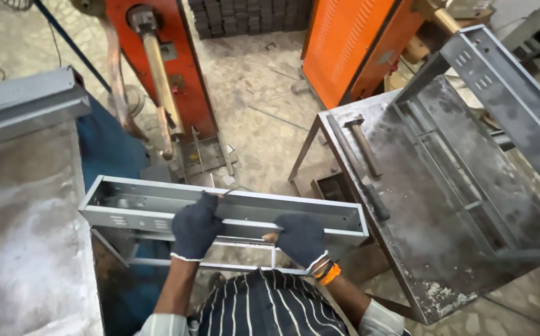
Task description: The worker is filing edges, spot welding components, and using a hammer to assemble a sheet metal housing.
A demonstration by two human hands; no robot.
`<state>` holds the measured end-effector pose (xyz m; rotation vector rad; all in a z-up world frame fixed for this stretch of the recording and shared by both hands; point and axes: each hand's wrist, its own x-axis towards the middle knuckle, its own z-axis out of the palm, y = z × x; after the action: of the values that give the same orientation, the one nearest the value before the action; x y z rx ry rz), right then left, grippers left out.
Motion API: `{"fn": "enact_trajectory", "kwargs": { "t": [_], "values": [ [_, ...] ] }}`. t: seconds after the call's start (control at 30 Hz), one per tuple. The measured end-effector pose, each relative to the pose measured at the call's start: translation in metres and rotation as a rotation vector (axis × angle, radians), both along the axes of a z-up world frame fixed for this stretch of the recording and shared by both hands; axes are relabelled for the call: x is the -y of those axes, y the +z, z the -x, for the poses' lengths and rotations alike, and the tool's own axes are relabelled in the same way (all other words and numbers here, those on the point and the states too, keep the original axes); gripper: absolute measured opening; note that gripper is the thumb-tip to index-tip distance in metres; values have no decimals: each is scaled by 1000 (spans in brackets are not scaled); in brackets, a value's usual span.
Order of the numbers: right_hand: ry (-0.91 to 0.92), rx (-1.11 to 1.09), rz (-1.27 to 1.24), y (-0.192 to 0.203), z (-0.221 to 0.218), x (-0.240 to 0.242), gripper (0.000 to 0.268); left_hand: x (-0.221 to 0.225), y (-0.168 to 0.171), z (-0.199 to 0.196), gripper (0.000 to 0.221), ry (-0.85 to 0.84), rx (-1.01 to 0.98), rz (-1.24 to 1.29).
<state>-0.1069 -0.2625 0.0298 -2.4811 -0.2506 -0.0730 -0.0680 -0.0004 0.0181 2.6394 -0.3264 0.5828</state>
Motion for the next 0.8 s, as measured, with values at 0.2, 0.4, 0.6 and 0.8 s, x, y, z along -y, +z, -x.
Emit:
{"fn": "enact_trajectory", "kwargs": {
  "t": [0.2, 0.4, 0.6, 0.8],
  "values": [
    [26, -104, -6, -4, -1, 13, 44, 25, -16, 14, 32, 114, 16, 137],
    [196, -115, -67, 7, -16, -23, 43, 46, -1, 20, 12, 228, -109, 252],
    [202, -88, -50, -31, -15, -70, 19, 54, 16, 29, 14, 153, -95, 156],
    [179, 108, -307, -29, -18, -72, 20, 29, 38, 40, 31, -27, 211, 141]
  ]
}}
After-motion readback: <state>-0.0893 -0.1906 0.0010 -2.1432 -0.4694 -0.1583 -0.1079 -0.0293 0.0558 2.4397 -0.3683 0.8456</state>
